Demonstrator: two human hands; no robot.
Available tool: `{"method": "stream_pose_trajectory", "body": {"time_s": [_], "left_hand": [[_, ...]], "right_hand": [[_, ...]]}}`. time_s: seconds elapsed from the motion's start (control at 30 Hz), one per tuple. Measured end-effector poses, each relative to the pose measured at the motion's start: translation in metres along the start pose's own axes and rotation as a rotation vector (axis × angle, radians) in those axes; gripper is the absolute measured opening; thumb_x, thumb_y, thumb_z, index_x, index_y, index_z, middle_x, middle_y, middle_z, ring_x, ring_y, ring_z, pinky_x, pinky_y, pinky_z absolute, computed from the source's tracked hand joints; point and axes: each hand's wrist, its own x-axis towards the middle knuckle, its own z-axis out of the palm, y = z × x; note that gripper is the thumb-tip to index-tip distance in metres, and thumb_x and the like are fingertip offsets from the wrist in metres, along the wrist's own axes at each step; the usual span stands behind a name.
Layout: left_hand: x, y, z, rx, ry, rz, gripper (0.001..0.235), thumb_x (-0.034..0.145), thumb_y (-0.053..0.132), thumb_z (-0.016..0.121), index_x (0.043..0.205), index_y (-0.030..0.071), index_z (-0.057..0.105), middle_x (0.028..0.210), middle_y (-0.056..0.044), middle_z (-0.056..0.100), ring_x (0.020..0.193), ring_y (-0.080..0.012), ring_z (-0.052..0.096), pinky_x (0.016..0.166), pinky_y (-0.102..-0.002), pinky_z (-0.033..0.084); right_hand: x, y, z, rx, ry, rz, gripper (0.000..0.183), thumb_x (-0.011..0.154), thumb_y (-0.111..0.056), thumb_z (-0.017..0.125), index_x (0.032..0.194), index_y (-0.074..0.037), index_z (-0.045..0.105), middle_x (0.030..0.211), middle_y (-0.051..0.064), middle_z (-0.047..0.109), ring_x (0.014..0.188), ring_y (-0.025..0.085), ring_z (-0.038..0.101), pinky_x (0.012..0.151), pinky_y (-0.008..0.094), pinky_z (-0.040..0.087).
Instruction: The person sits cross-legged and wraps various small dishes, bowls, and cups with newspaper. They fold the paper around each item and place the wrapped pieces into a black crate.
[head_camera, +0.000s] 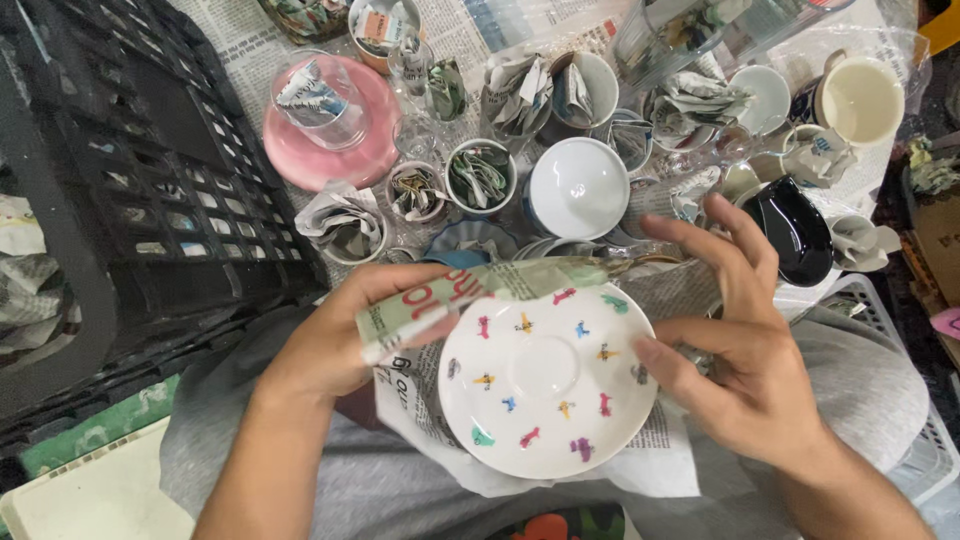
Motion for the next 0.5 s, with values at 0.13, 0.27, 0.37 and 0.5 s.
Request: {"method": "stream_pose_trajectory", "body": {"time_s": [0.13, 0.27, 0.37, 0.5], "left_hand": [[-0.001, -0.018, -0.010, -0.154, 0.056, 0.025, 0.044, 0.089, 0.001, 0.072, 0.131, -0.009, 0.062, 0.127, -0.018, 0.071, 0.113, -0.0202, 0.069, 0.099, -0.034, 0.055], [0.001, -0.021, -0.016, -0.173, -0.004, -0.004, 0.047, 0.092, 0.000, 0.069, 0.136, -0.013, 0.061, 0.134, -0.023, 0.068, 0.118, -0.0236, 0.068, 0.104, -0.036, 0.053], [0.000, -0.015, -0.008, -0.148, 0.080, 0.036, 0.048, 0.090, 0.000, 0.069, 0.135, -0.009, 0.058, 0.133, -0.020, 0.068, 0.119, -0.0227, 0.068, 0.105, -0.036, 0.053], [0.003, 0.005, -0.004, 0.215, 0.085, -0.019, 0.046, 0.085, 0.000, 0.069, 0.132, -0.003, 0.064, 0.123, -0.010, 0.073, 0.110, -0.0127, 0.068, 0.097, -0.029, 0.053]], "right_hand": [[-0.002, 0.002, 0.000, -0.015, 0.024, 0.020, 0.009, 0.076, -0.016, 0.074, 0.081, -0.009, 0.078, 0.153, 0.015, 0.052, 0.158, 0.042, 0.023, 0.129, 0.057, 0.017], [-0.004, 0.007, 0.001, 0.017, 0.048, 0.035, 0.008, 0.078, -0.015, 0.072, 0.080, -0.010, 0.078, 0.153, 0.014, 0.053, 0.159, 0.040, 0.022, 0.130, 0.056, 0.016], [-0.004, 0.008, 0.000, 0.023, 0.052, 0.042, 0.010, 0.079, -0.015, 0.070, 0.081, -0.009, 0.078, 0.153, 0.014, 0.053, 0.159, 0.039, 0.022, 0.130, 0.056, 0.017], [0.005, 0.010, -0.007, 0.076, 0.083, 0.011, 0.011, 0.078, -0.014, 0.067, 0.080, -0.009, 0.076, 0.150, 0.013, 0.054, 0.156, 0.037, 0.023, 0.129, 0.056, 0.016]]}}
